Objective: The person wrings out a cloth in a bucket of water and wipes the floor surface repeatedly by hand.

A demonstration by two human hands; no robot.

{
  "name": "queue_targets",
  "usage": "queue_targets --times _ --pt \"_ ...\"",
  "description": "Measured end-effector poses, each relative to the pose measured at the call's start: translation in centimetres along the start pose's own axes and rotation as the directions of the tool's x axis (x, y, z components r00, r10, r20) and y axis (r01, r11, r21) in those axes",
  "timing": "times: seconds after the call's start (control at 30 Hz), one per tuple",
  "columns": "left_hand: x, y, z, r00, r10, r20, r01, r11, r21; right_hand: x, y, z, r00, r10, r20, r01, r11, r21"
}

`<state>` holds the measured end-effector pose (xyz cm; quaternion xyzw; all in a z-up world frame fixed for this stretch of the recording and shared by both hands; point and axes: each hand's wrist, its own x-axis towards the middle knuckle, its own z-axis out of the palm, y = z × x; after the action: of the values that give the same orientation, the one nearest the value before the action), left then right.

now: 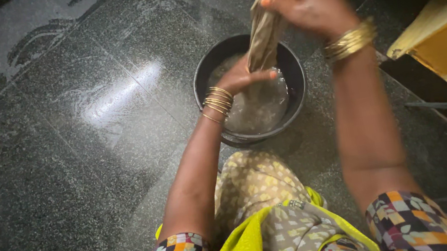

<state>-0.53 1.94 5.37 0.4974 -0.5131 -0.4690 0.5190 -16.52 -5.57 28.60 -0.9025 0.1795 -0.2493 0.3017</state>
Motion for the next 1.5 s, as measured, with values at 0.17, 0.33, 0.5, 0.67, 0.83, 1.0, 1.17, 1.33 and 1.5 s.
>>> queue_targets --times 0.17,0.33,0.5,0.67,0.83,1.0,1.17,1.33,1.5 --pt "0.5 -1.0 0.2 0.999 -0.039 0.035 0.036 0.996 0.081 -0.8 -2.7 -2.1 0.982 -0.135 -0.134 0.152 0.981 0.12" --pt "-0.1 -1.7 0.0 0.99 -0.075 -0.118 0.112 0.931 0.348 -1.4 -2.1 -1.8 0.941 -0.21 -0.267 0.203 0.978 -0.052" --pt "1.3 -9.4 -1.7 0.903 -0.417 -0.105 0.258 0.328 0.909 -2.8 2.7 4.1 0.972 0.236 -0.003 -0.232 0.954 -0.189" --pt "2.4 -17.5 -3.4 0.947 -0.19 -0.26 0.301 0.235 0.924 -4.9 11.3 12.8 0.984 0.126 0.128 -0.089 0.961 -0.261" --pt "3.9 -14.4 -3.7 0.914 -0.141 -0.38 0.405 0.289 0.867 -5.7 16.7 16.8 0.815 0.49 0.309 -0.287 0.805 -0.519" --pt "-0.8 -3.3 -1.2 0.92 0.072 -0.386 0.334 0.372 0.866 -6.8 18.0 15.7 0.878 0.402 0.259 -0.282 0.873 -0.399" --pt "-1.9 5.8 -0.2 0.914 0.148 -0.378 0.159 0.727 0.668 -5.3 16.5 14.5 0.982 0.029 0.188 -0.039 0.998 0.051" --pt "-2.6 9.4 0.7 0.894 0.062 -0.443 0.056 0.967 0.247 -5.9 13.1 13.4 0.962 0.069 0.265 -0.21 0.807 0.552" --pt "-2.5 8.8 0.9 0.895 -0.048 -0.443 -0.099 0.948 -0.302 -6.3 12.3 13.6 0.841 0.355 0.407 -0.538 0.623 0.568"
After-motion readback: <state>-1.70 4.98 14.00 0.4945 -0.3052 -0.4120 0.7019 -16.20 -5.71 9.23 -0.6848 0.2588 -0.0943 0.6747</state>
